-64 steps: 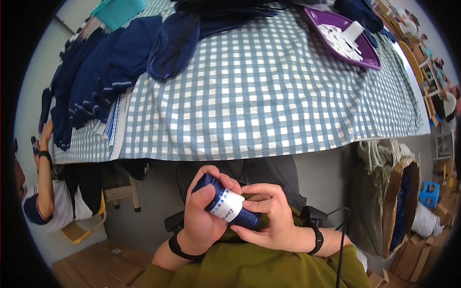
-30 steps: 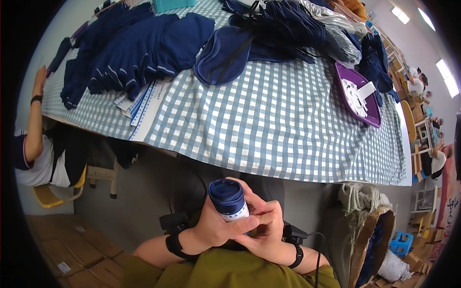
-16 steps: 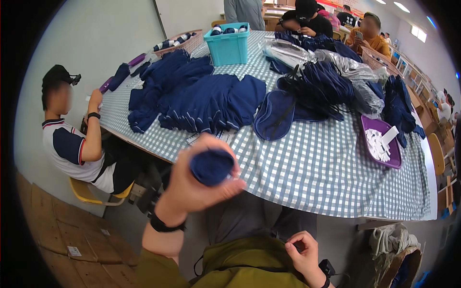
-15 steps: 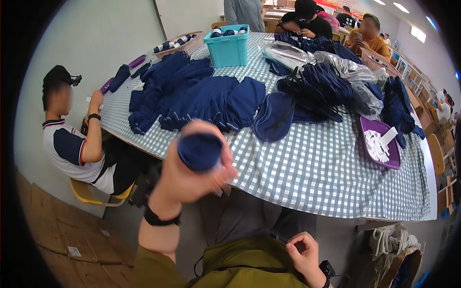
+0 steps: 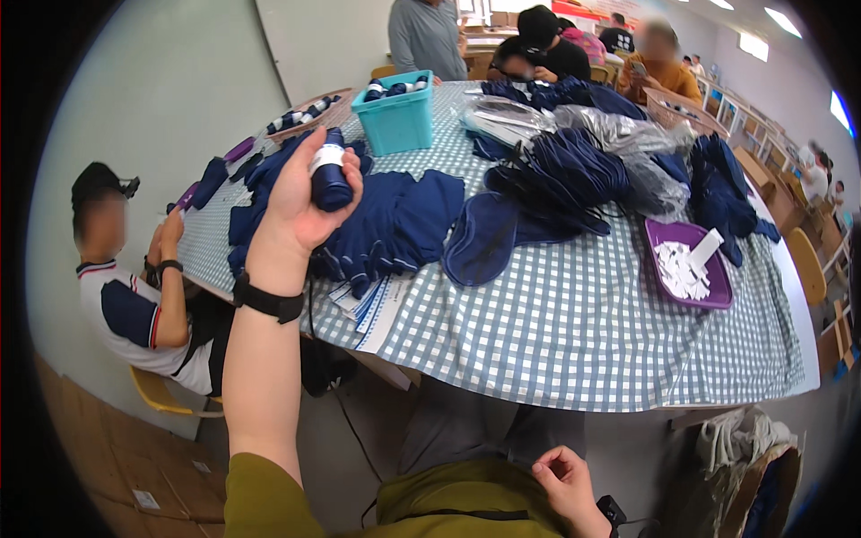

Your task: Folding blue fabric items and wrapping them with a paper label.

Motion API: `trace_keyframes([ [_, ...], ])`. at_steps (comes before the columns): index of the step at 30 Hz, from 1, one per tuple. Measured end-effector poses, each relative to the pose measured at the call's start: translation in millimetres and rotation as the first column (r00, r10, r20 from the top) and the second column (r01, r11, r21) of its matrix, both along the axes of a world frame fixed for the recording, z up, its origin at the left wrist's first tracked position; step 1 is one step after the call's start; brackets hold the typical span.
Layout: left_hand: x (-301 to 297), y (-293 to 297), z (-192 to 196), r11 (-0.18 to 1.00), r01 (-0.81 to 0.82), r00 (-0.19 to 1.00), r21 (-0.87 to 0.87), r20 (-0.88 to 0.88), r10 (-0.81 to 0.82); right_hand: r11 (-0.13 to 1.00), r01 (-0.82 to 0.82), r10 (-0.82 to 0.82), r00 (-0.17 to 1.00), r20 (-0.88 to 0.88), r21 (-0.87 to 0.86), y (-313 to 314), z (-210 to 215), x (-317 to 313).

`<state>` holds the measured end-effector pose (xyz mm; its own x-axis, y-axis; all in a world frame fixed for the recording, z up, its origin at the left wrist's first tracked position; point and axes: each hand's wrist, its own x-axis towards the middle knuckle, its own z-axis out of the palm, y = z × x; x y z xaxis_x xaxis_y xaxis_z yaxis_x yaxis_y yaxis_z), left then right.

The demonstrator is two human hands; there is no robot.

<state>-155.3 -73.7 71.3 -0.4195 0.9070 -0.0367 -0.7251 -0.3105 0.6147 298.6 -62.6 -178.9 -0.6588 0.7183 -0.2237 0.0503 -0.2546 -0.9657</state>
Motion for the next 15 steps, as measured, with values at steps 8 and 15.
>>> trace_keyframes([
  [8, -10, 30, -1, 0.929, -0.369, 0.769, 0.034, -0.549, 0.326, 0.988, 0.022, -0.023, 1.0, 0.0, -0.155, 9, -36, 5],
  [15, -19, 45, -27, 0.663, -0.47, -0.458, 0.582, -0.803, 0.381, 0.996, -0.029, 0.021, 0.996, -0.092, -0.087, 20, -30, 3],
])
